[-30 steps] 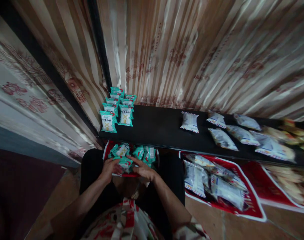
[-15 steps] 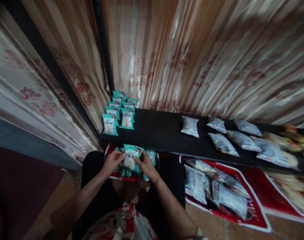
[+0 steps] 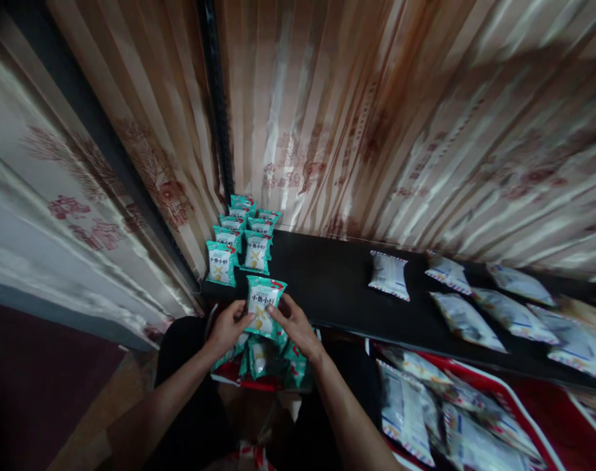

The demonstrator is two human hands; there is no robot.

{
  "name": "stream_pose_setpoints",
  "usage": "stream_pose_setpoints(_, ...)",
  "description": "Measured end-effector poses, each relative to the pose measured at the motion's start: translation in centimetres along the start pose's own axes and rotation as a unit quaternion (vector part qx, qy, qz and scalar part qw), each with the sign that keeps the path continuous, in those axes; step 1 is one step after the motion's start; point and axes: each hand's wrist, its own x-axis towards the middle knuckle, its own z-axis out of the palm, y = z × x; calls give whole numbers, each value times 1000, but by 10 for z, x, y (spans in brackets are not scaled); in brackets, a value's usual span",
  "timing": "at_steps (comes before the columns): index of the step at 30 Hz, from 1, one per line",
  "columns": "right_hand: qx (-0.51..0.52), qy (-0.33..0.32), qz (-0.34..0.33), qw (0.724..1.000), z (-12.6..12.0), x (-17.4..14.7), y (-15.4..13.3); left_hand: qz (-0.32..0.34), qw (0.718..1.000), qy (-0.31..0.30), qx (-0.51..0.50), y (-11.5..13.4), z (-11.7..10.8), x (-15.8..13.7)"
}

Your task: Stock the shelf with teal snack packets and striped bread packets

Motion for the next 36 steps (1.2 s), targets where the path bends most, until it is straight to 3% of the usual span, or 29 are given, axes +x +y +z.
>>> stream_pose_setpoints(8, -64, 53, -61, 995, -9, 58, 11, 28, 997, 54, 37, 12, 7, 48)
stream_pose_setpoints(16, -122, 67, -102, 985, -8, 109, 19, 155, 968, 131, 150, -1, 24, 54)
stream_pose_setpoints(28, -250, 124, -101, 955, 0, 120, 33, 185, 949, 92, 238, -11, 23, 48)
stream_pose_setpoints(36, -258, 129, -111, 951, 2, 115, 37, 197, 946, 95, 237, -17, 28, 50)
